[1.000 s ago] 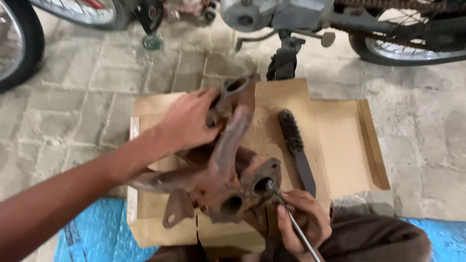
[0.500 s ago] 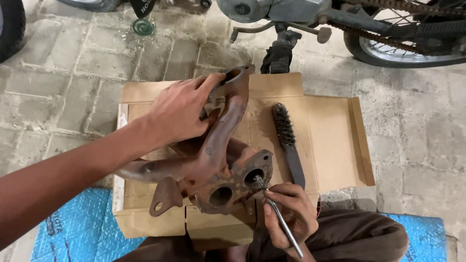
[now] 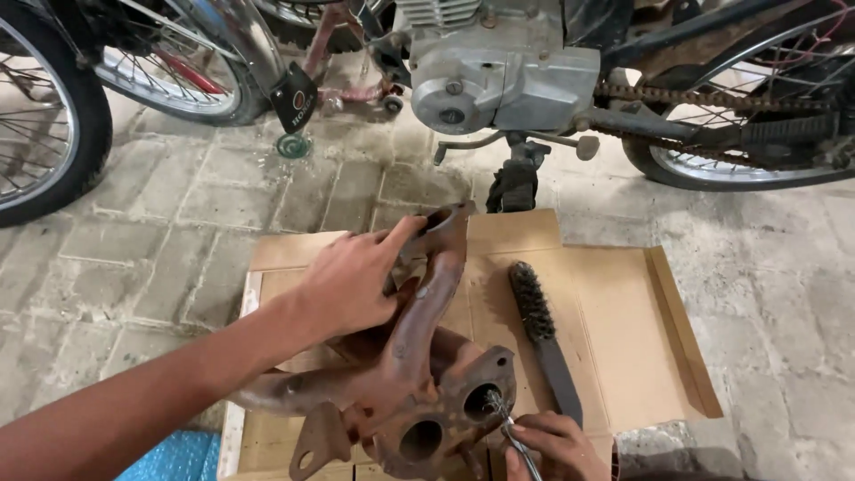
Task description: Cleaning carbon buildup and rust from exhaust manifold ports using a wire brush and a scraper.
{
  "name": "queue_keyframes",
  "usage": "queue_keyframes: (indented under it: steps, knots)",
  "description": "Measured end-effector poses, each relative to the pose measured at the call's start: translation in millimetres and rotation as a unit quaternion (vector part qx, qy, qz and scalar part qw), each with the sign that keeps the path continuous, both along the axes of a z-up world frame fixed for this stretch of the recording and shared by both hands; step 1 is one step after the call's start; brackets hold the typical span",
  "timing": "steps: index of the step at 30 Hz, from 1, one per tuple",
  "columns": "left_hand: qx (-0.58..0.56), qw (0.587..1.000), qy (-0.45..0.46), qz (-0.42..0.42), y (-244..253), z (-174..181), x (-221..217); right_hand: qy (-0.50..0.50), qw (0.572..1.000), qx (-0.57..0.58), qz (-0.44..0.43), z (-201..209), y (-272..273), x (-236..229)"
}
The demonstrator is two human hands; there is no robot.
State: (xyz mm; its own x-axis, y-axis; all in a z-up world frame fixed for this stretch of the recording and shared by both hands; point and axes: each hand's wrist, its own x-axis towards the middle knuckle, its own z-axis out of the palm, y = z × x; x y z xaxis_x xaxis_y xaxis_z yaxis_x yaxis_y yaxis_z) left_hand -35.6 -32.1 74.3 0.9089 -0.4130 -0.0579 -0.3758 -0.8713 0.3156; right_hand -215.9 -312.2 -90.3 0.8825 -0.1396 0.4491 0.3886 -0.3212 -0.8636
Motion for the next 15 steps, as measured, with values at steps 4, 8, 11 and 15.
queue_keyframes:
  steps: [4, 8, 11, 15]
  knots:
    - [0.02, 0.999, 0.041, 0.018, -1.9, 2.2, 2.6, -0.036, 0.997, -0.033, 0.052, -46.9, -22.8, 7.3]
    - [-0.01, 1.0, -0.001, -0.002, 1.5, -4.9, 3.0, -0.085, 0.953, -0.11, 0.27, -96.0, -72.5, 44.5]
    - [0.069, 0.996, 0.058, 0.011, 2.5, -8.9, 5.8, -0.116, 0.947, -0.121, 0.276, -114.7, -75.6, 73.9]
    - [0.009, 1.0, 0.008, 0.017, 4.2, -5.1, 3.9, -0.188, 0.912, -0.175, 0.318, -121.5, -95.8, 156.7]
